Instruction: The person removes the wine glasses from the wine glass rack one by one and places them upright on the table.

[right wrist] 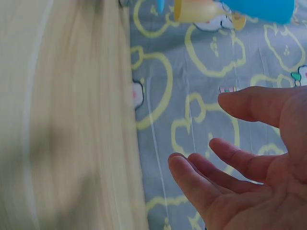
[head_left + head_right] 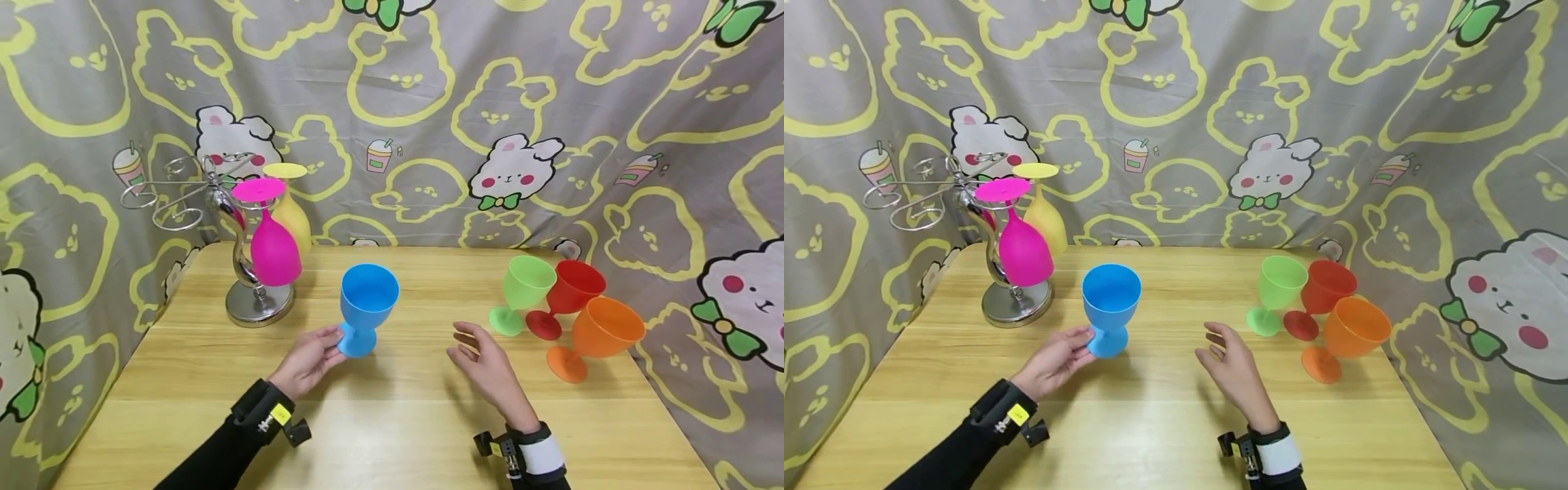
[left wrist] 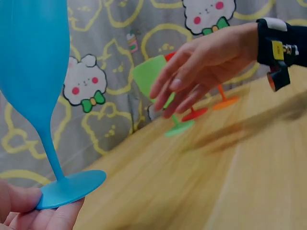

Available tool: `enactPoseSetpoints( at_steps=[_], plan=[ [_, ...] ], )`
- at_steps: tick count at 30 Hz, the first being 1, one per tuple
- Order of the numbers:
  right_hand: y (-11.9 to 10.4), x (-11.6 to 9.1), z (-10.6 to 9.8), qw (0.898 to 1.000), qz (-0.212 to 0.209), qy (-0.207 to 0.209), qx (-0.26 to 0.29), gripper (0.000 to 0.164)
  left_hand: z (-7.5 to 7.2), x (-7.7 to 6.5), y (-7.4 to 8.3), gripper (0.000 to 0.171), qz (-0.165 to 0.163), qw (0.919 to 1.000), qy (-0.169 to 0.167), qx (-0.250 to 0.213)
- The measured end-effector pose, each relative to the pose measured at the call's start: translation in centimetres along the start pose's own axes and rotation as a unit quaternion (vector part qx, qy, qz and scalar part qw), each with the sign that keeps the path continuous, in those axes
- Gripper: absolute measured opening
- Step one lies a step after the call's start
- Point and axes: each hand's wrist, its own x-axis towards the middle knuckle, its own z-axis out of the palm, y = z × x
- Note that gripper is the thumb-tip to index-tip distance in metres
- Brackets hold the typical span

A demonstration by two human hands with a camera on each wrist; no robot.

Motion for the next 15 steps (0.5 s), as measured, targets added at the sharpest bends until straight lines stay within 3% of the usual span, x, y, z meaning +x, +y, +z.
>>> enactPoseSetpoints(
  at_steps=[2,8,15],
  plan=[
    [-0.6,-0.1,0.8,1.000,0.005,-0.007,0.015,0.047,0.4,0.1,-1.1,0.042,-0.001,0.9999,-0.009,-0.014],
    [1.0,0.4,3.4,0.999,0.004,-0.019,0.033,0.046,1.6,0.4,-3.4,0.045,-0.008,0.9956,-0.062,-0.070],
    [0.6,0.7,5.6,0.997,-0.032,-0.011,0.068,0.046,2.8,0.4,-5.0,0.045,-0.012,0.9924,-0.080,-0.092]
  ],
)
